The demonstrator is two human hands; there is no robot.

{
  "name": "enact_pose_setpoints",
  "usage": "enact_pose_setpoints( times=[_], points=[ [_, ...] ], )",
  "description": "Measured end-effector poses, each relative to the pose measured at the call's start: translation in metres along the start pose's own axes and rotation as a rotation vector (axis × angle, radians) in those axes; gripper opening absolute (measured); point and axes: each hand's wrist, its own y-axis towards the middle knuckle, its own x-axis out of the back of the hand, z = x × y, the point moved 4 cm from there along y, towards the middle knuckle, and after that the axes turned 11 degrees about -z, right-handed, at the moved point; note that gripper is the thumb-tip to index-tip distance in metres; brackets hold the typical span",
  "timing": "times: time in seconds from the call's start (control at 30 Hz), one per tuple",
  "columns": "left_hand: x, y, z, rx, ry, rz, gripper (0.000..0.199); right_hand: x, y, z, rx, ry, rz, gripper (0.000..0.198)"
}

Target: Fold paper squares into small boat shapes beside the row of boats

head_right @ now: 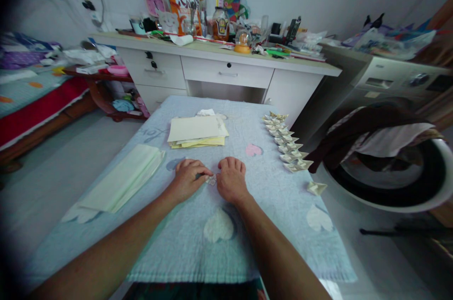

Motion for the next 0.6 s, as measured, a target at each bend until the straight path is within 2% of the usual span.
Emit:
enact_pose_setpoints(
  times=[0.23, 0.4, 0.6],
  points=[
    [0.0001, -0.0002, 0.0003, 0.004, -0.001, 0.002, 0.016, 0.0007, -0.0008, 0.0022, 0.011, -0.025, -0.006, 0.018],
    [0.0007, -0.0002, -0.0018, 0.004, 0.001, 0.000, 0.014, 0.0018, -0.0016, 0.0027, 0.015, 0.002, -0.014, 0.031],
    [-0.0002, 0.0001, -0.0015, 0.015, 0.005, 0.004, 0.012, 0.0002, 0.0002, 0.0037, -0.016, 0.008, -0.005, 0.033]
  ],
)
